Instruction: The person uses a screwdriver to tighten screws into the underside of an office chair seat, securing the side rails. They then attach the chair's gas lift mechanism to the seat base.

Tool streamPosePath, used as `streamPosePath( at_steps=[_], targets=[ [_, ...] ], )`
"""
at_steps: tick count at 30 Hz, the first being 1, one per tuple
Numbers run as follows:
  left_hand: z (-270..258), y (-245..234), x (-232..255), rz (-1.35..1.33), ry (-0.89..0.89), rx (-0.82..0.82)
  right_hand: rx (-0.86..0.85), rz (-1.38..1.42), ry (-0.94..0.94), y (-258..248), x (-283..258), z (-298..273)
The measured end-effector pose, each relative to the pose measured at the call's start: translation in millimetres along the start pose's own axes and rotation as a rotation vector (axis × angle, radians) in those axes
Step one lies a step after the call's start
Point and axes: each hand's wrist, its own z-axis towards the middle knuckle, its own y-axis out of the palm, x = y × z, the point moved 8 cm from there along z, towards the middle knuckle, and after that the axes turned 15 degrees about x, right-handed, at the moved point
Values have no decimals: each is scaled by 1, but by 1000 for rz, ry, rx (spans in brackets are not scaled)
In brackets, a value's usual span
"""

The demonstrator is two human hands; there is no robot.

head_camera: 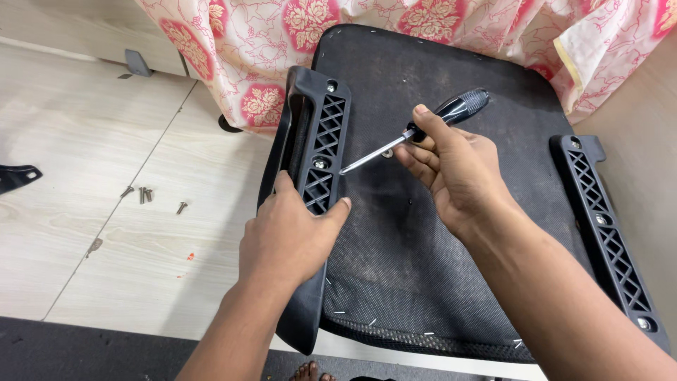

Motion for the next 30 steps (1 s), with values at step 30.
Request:
streamPosePath(
  at_steps=[30],
  targets=[
    [-17, -10, -10, -69, -53, 255, -285, -342, 22, -1, 30, -73]
  ],
)
